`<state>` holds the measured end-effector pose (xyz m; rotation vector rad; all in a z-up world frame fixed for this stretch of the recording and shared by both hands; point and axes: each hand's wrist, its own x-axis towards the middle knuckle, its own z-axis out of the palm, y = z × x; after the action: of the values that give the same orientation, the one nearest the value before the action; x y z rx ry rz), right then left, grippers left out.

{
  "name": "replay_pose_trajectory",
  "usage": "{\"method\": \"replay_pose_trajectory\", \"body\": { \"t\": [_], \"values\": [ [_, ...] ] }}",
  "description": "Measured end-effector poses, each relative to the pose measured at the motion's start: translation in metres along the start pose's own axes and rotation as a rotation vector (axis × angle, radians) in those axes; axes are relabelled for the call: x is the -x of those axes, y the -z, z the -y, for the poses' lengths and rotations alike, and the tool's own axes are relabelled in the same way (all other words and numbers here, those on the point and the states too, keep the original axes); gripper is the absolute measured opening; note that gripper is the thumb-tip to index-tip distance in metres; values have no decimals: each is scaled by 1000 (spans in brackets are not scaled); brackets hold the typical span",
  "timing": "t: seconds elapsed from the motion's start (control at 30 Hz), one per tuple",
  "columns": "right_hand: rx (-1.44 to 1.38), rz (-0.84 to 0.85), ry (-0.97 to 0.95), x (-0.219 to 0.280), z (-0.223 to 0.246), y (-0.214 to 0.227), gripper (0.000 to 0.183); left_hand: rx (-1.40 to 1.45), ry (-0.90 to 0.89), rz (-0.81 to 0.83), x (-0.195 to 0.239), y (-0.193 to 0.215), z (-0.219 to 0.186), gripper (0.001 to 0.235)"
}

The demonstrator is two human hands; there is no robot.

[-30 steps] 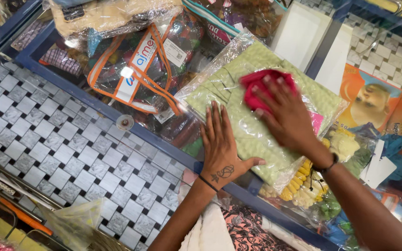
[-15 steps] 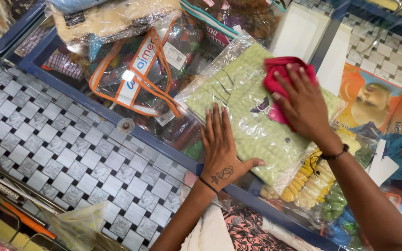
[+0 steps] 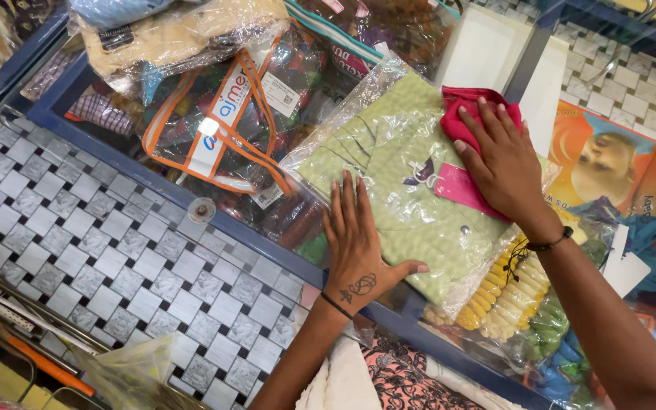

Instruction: The person wipes a packaged shirt and a piece of clothing with a cloth.

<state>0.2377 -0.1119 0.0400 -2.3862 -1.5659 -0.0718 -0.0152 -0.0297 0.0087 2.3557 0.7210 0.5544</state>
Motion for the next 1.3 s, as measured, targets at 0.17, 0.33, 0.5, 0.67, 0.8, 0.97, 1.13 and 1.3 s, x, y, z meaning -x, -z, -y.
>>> {"method": "replay_pose_trajectory", "body": {
  "t": [0.17, 0.33, 0.5, 0.67, 0.8, 0.97, 1.13, 1.3],
  "values": [
    [9, -30, 137, 28, 40, -13, 64, 12, 24, 22, -1, 2, -2, 156],
    [-16, 59, 255, 31, 42, -12, 61, -3, 0, 3, 0, -2, 2, 156],
    [24, -17, 2, 0, 7, -2, 60, 7, -22, -14, 2, -4, 5, 157],
    [-37, 39, 292, 39, 61, -16, 64, 6, -22, -20, 1, -5, 4, 157],
    [-46, 98, 400, 40, 55, -13, 63, -1, -2, -12, 1, -6, 4, 154],
    [10, -12, -12, -5, 3, 0, 58, 17, -38, -44, 2, -5, 3, 156],
    [29, -8, 359, 38, 61, -20, 62, -5, -14, -25, 1, -3, 3, 156],
    [-60, 74, 318, 37, 45, -9, 61, 17, 4, -13, 1, -4, 3, 157]
  ]
}}
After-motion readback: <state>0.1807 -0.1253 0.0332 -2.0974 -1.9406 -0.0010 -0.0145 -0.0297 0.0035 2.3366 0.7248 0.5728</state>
